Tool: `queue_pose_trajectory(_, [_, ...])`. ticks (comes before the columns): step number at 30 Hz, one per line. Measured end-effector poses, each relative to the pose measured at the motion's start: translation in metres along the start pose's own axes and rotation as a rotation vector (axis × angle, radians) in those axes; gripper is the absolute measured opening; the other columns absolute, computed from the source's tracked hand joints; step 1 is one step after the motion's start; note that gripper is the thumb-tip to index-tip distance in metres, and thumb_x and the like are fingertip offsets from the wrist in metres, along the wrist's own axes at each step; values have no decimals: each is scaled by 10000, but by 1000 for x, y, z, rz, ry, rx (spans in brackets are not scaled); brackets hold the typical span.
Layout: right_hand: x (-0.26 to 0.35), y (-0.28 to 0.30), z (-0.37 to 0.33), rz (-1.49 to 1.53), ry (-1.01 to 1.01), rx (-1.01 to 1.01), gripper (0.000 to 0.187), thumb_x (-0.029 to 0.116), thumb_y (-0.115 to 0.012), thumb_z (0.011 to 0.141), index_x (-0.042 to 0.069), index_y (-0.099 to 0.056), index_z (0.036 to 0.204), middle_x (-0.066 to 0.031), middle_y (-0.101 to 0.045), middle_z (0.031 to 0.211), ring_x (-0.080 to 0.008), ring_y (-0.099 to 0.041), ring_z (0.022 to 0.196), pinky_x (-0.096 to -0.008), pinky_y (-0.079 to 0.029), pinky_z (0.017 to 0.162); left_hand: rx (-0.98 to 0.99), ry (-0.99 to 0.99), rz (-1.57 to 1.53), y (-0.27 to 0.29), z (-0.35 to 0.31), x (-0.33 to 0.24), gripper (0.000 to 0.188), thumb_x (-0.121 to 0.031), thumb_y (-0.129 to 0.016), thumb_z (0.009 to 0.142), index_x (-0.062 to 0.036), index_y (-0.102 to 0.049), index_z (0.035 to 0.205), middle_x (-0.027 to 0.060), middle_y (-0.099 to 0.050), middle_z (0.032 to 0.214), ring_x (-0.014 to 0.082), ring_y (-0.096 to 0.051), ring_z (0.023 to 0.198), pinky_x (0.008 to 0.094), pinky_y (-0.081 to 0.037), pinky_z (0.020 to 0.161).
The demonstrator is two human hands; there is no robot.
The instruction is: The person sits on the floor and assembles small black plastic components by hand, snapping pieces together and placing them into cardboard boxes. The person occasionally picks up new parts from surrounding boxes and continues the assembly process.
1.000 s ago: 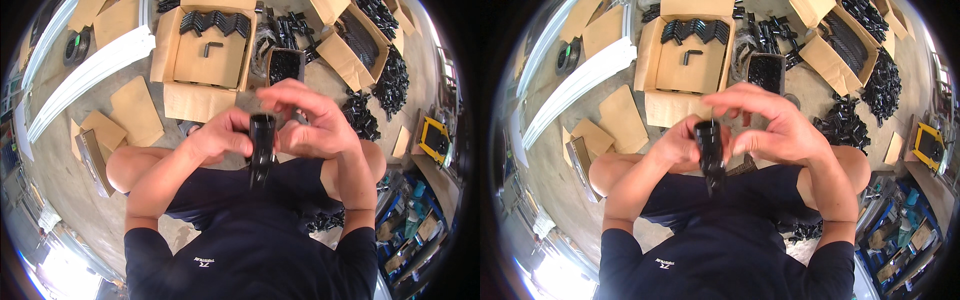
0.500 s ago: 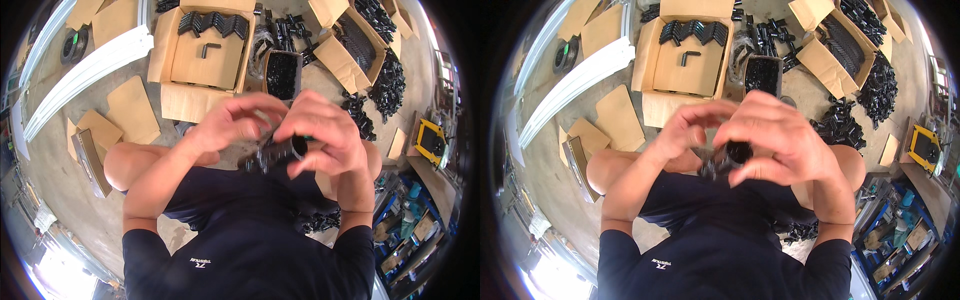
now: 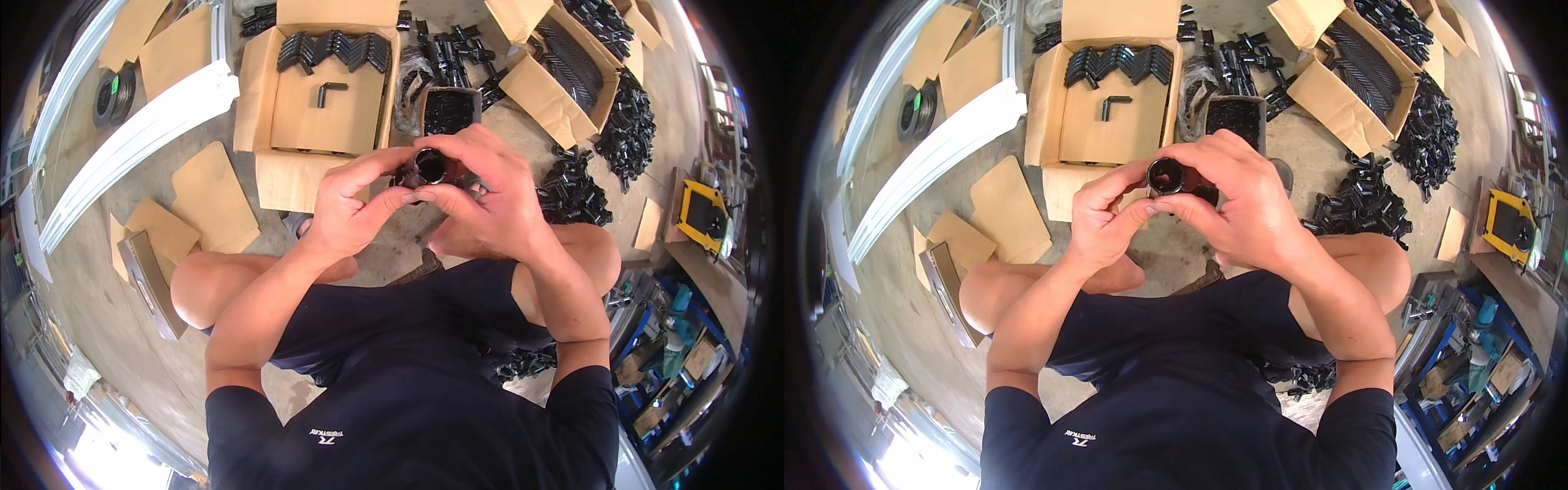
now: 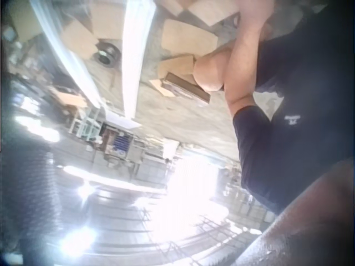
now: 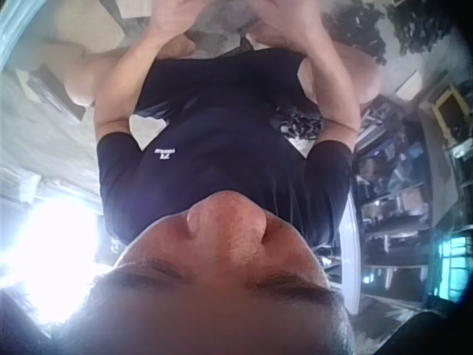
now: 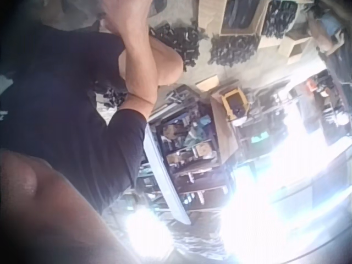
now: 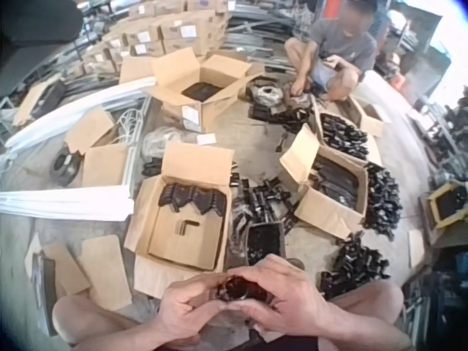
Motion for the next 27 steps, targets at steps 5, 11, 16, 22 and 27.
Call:
queue_pose_trajectory(5, [1, -2, 6, 15, 31, -24, 410, 60, -827, 863, -9, -711, 1250, -121, -720, 1078, -197, -675, 828, -308, -563, 751, -59, 137, -234, 1, -10, 25, 415, 24, -719, 968, 63, -627, 1371, 136, -739, 1205, 164, -696, 1077, 312, -562, 939])
queue_pose_trajectory(11, [-14, -3, 1, 109, -94, -44, 408, 51, -809, 884, -22, -699, 1269, -121, -708, 1103, -165, -686, 824, -296, -565, 751, -50, 217, -273, -3, -6, 31, 421, 20, -719, 981, 75, -608, 1383, 117, -739, 1184, 148, -693, 1067, 289, -567, 924])
queue_pose_trajectory(16, [-27, -7, -1, 149, -123, -53, 390, 68, -802, 905, -18, -700, 1272, -105, -703, 1081, -157, -690, 855, -297, -566, 769, 18, 307, -218, 0, 2, 31, 425, 7, -749, 960, 49, -635, 1368, 86, -750, 1154, 119, -691, 1055, 282, -564, 926])
queue_pose_trajectory(22, [-29, -11, 0, 186, -127, -42, 369, 68, -785, 920, -14, -702, 1270, -103, -703, 1073, -158, -690, 862, -301, -567, 769, 111, 463, -283, -5, 1, 38, 346, 6, -742, 970, 53, -658, 1301, 35, -741, 1066, 81, -673, 985, 256, -551, 883])
queue_pose_trajectory(27, [-33, -18, 3, 144, -224, 22, 372, 65, -787, 913, -24, -702, 1264, -111, -701, 1068, -153, -693, 860, -298, -565, 763, -33, 466, -222, -3, -4, 40, 408, 13, -770, 937, 51, -669, 1331, 71, -762, 1089, 105, -699, 982, 271, -576, 881])
Point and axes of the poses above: each hand's wrist, its own z-axis towards the middle knuckle, its own y-axis out of the back of the hand, x = y × z, the point moved 7 cm from there along z, towards the middle knuckle
